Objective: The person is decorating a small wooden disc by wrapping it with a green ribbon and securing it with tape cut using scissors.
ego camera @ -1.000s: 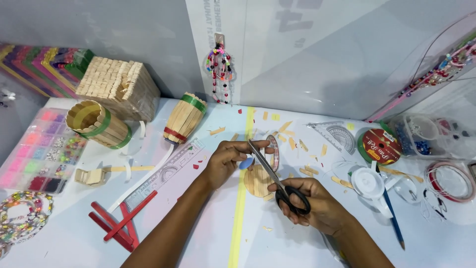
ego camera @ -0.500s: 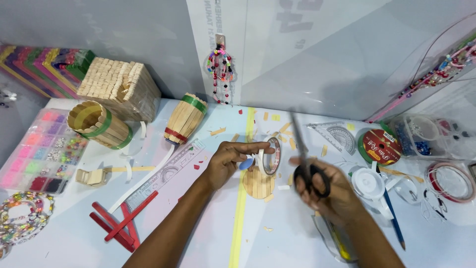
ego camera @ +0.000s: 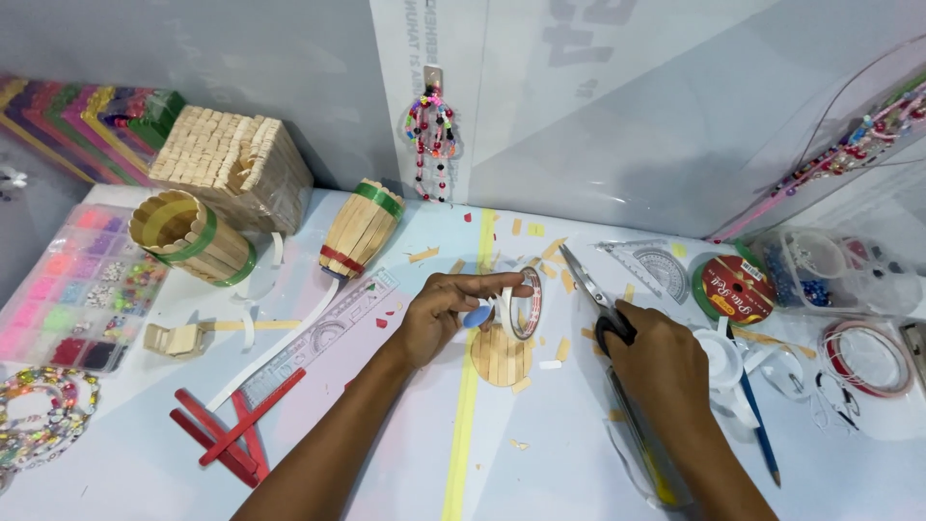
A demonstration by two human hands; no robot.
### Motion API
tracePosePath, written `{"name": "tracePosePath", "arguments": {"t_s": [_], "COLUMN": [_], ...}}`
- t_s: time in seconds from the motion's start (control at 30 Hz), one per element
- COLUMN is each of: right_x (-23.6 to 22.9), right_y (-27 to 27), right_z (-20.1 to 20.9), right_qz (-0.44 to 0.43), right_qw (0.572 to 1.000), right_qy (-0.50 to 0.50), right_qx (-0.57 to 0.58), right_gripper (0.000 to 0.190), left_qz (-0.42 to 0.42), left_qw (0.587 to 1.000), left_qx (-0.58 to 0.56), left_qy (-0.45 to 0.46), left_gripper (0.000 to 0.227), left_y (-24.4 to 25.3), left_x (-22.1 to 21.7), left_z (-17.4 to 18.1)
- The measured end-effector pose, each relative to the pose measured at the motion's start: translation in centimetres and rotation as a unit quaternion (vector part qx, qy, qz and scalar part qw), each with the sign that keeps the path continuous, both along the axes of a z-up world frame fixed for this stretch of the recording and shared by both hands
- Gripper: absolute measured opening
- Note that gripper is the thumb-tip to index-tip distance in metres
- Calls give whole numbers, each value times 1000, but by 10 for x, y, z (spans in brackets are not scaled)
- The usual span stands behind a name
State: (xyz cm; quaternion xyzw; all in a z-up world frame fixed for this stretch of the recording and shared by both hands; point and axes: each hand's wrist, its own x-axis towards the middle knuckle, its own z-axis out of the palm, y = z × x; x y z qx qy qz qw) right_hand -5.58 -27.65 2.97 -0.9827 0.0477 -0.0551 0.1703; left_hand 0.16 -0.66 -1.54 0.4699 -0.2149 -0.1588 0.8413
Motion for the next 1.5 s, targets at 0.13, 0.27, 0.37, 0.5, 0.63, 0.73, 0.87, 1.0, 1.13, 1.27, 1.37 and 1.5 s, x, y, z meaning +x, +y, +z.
{"name": "tracePosePath", "arguments": {"t_s": [0.13,0.27,0.37,0.5,0.63,0.73,0.87,1.0,1.13,1.27,1.37,1.5], "right_x": [3,18,17,8,9,4,4,3,5,7,6,6], "right_y": [5,-9,5,52,75,85,83,76,65,68,71,72], "right_z": [10,-7,6,28,6,-3,-28,-34,-47,-43,-43,-40], "right_qz": [0,48,87,82,33,76,141,131,99,87,90,139], "right_qw": [998,991,988,975,927,911,933,938,939,943,943,936], "right_qy": [45,85,51,14,103,116,-70,-197,-210,-234,-219,-250], "right_qx": [-34,-94,-118,207,359,389,323,254,251,221,234,204], "right_gripper": [45,31,26,23,15,10,13,11,10,11,13,15], "left_qz": [0,2,0,1,-53,-54,-27,9,17,36,38,23], "left_qw": [1000,1000,1000,1000,999,998,999,997,995,990,989,997], "left_qx": [2,-2,0,3,8,1,15,-24,-51,-84,-95,-40], "left_qy": [4,9,13,17,5,9,37,74,85,107,105,61], "left_gripper": [72,72,73,73,59,59,62,67,65,64,67,72], "left_y": [0,-1,1,2,7,7,9,9,6,9,12,15], "left_x": [-2,1,-3,-8,-6,-5,1,7,8,9,6,4], "left_z": [2,0,12,28,17,17,6,2,-2,-6,-9,6]}}
